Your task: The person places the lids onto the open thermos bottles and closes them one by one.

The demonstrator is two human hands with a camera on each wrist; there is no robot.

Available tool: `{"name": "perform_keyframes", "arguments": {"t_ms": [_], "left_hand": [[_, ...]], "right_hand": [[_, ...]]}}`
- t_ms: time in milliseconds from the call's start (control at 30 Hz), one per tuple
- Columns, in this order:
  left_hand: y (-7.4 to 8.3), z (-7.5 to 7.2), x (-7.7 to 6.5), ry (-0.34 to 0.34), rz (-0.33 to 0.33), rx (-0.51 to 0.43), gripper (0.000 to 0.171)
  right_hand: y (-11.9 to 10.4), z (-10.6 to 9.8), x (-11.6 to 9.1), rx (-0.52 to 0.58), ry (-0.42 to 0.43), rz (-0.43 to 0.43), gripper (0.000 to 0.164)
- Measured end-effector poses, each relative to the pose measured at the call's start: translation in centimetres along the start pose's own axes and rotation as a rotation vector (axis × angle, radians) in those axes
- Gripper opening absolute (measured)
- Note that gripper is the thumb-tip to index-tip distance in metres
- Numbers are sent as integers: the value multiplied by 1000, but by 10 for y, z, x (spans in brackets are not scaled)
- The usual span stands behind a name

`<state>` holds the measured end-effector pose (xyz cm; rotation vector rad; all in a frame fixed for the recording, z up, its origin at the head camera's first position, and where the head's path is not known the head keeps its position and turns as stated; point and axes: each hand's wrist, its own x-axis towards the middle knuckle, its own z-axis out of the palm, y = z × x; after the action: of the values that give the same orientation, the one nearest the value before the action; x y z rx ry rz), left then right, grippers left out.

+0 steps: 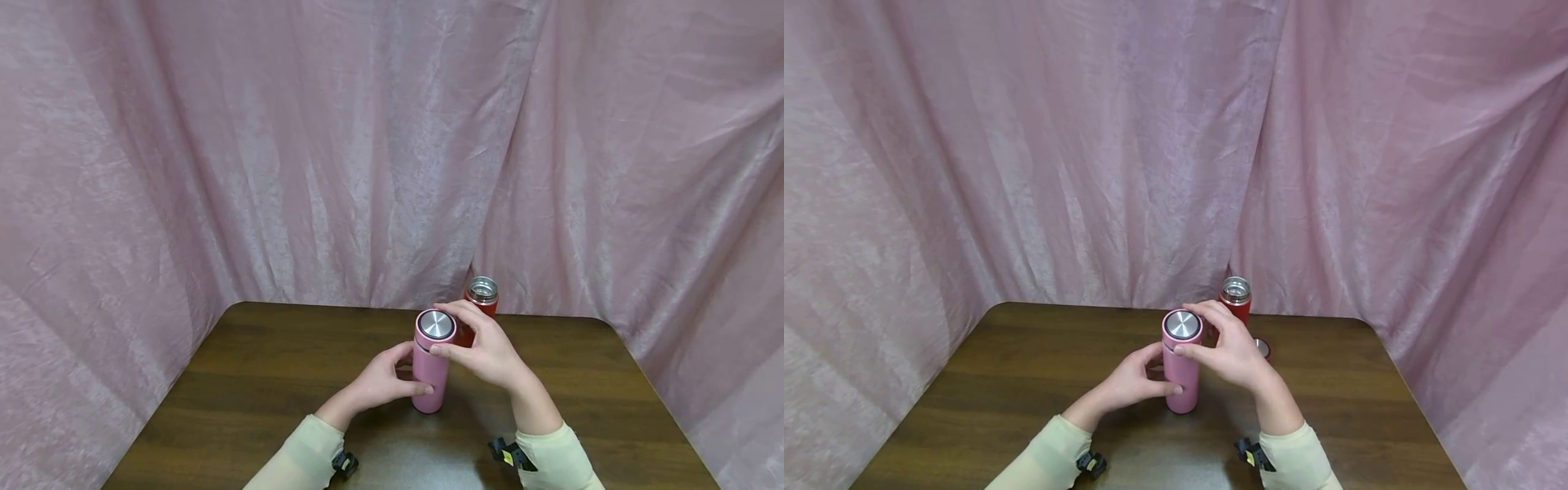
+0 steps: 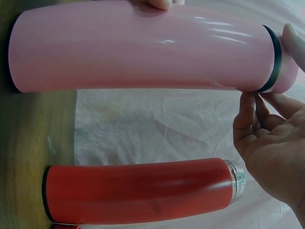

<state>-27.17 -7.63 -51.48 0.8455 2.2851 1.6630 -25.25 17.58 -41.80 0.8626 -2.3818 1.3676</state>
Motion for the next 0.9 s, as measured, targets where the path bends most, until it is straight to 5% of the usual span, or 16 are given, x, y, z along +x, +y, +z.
{"name": "perform_keyframes", "arguments": {"t_ms": [900], "left_hand": [[0, 0, 0, -4, 30, 18, 68]], "right_hand": [[-4, 1, -1, -63, 21, 6, 68]]}}
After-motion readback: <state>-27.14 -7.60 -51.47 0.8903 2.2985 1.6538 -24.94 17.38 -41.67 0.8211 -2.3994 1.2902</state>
